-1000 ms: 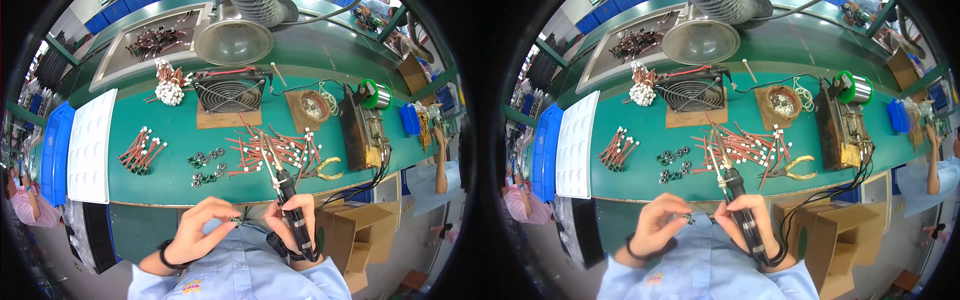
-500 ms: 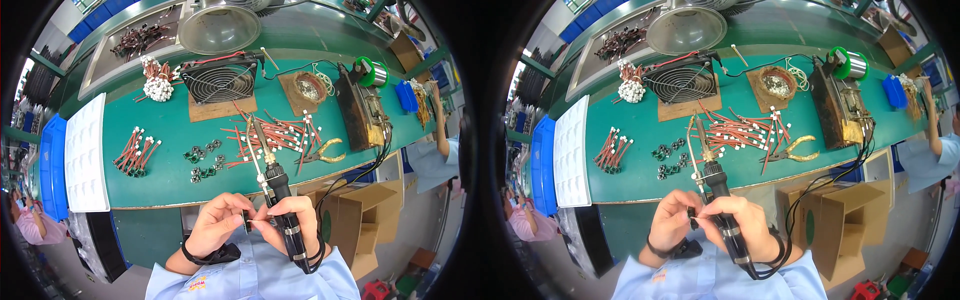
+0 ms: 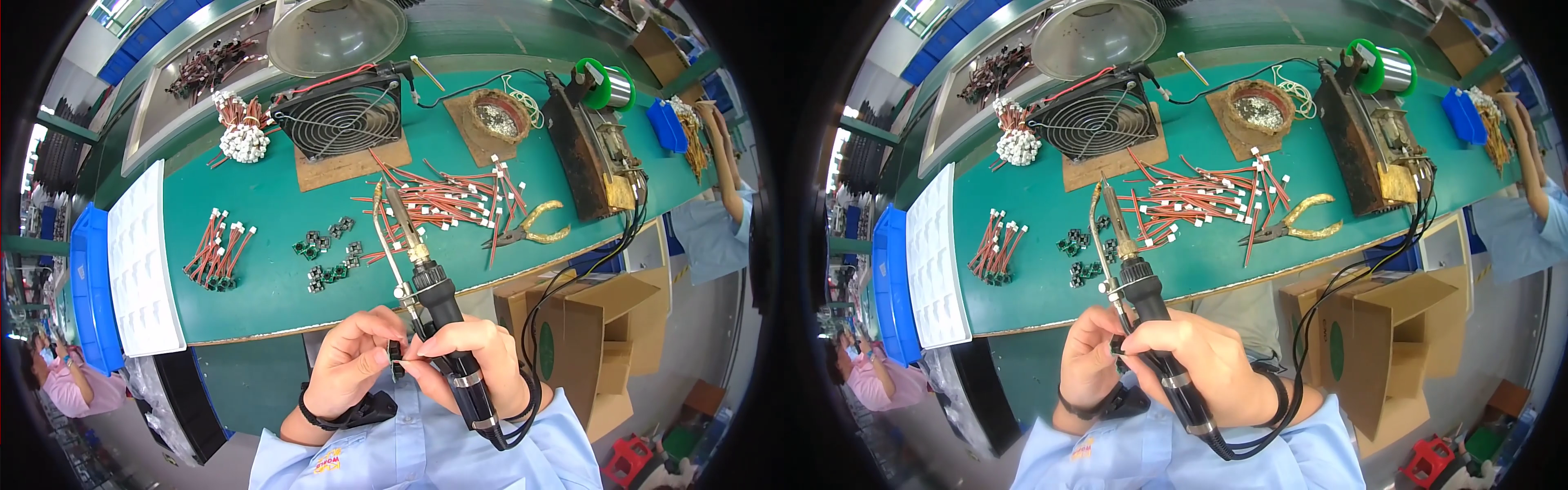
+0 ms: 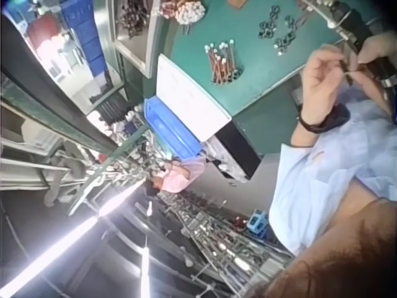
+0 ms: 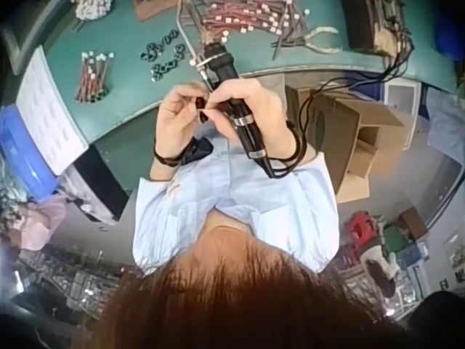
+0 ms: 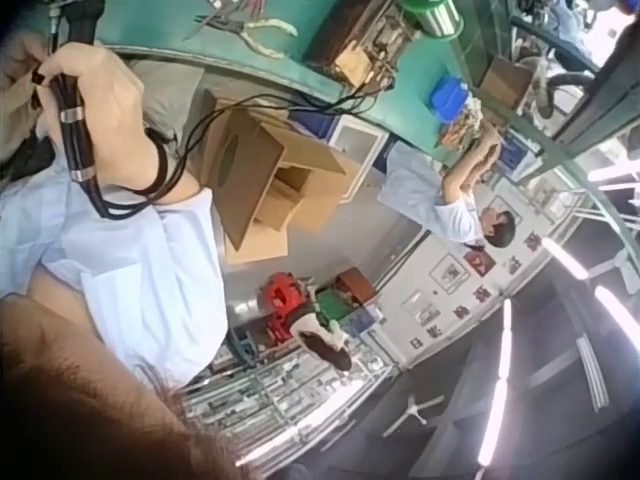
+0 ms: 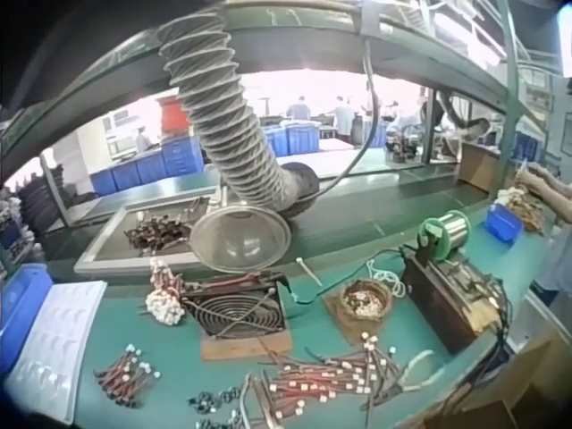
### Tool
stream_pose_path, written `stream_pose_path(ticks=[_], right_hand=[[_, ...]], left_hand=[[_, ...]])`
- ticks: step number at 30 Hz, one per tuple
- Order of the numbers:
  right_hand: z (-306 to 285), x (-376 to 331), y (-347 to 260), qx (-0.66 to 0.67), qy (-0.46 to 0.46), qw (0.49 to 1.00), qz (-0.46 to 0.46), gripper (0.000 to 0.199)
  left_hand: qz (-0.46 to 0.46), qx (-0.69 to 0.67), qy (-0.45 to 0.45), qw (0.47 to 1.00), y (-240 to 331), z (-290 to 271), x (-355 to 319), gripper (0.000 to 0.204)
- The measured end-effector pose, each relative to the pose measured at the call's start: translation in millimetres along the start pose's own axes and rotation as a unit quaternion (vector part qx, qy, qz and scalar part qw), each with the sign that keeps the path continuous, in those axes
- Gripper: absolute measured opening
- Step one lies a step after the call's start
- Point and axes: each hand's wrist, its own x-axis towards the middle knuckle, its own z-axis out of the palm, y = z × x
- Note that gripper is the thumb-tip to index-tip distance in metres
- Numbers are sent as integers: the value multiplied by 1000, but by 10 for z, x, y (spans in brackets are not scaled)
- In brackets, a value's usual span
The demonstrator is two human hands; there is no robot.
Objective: The person picks up a circuit board and a wire, joins them using a soldering iron, and then trims the excess wire with pliers. This process is repeated for another circuit board and wire before the person cleans the soldering iron tip.
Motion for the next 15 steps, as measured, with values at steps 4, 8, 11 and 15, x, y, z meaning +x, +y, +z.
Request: stream_pose_path(ticks=[4, 8, 11, 15], right_hand=[[-14, -15, 22, -5, 5, 1000, -11, 42], [-31, -32, 25, -2, -3, 1000, -4, 41], [-36, -31, 14, -10, 4, 1000, -3, 41], [-32, -41, 21, -10, 10, 1000, 2, 41]], left_hand=[[-4, -3, -2, 1000, -5, 10, 8, 21], [7, 10, 6, 1000, -2, 37, 5, 20], [0, 4, 10, 1000, -7, 41, 5, 20], [-3, 1, 7, 1000, -22, 24, 15, 20]])
